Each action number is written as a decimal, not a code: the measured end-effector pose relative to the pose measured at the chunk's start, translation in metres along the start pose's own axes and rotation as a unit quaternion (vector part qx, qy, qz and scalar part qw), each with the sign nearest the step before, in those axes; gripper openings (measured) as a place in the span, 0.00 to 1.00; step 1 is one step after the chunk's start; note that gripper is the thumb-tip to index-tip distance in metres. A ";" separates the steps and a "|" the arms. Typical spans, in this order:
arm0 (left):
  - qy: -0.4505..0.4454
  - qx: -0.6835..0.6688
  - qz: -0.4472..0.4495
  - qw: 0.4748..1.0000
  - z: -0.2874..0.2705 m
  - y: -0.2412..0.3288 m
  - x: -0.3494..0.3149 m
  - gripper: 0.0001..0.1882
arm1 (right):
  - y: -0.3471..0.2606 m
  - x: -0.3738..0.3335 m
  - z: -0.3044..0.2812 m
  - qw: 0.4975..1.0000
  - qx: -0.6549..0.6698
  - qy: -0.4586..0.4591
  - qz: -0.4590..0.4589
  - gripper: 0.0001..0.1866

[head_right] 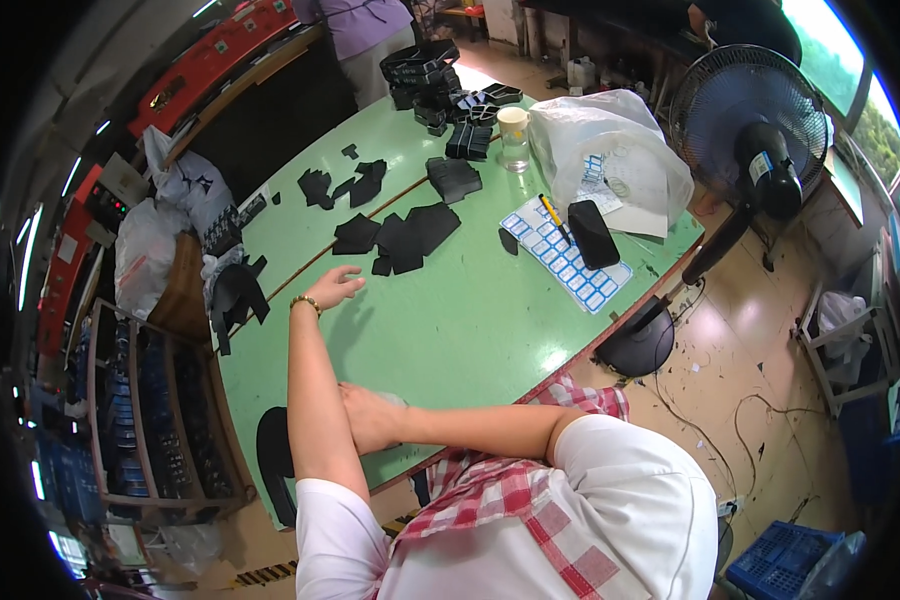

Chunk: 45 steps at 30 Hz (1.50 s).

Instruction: The recorder is sorting and preparing black leather shoe components at a workstation.

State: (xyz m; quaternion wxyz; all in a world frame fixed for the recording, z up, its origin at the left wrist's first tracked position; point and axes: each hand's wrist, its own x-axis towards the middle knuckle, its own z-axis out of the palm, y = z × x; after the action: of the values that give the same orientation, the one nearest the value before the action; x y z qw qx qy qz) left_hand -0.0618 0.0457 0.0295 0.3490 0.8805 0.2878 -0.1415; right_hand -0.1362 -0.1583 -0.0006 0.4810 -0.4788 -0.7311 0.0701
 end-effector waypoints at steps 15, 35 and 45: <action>0.002 -0.010 0.003 1.000 -0.003 -0.002 0.009 0.30 | 0.003 -0.001 0.005 1.000 -0.010 0.009 -0.017 0.27; 0.006 0.020 0.008 1.000 -0.005 -0.001 -0.001 0.31 | 0.002 0.001 0.007 1.000 -0.009 0.015 -0.021 0.28; 0.007 0.025 0.012 1.000 0.002 0.007 -0.001 0.31 | -0.001 -0.004 0.001 0.999 -0.011 0.024 -0.026 0.26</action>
State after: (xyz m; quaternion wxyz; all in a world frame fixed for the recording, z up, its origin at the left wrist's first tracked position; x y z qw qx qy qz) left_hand -0.0584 0.0399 0.0327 0.3268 0.8934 0.2755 -0.1385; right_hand -0.1378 -0.1615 -0.0030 0.4949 -0.4663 -0.7322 0.0381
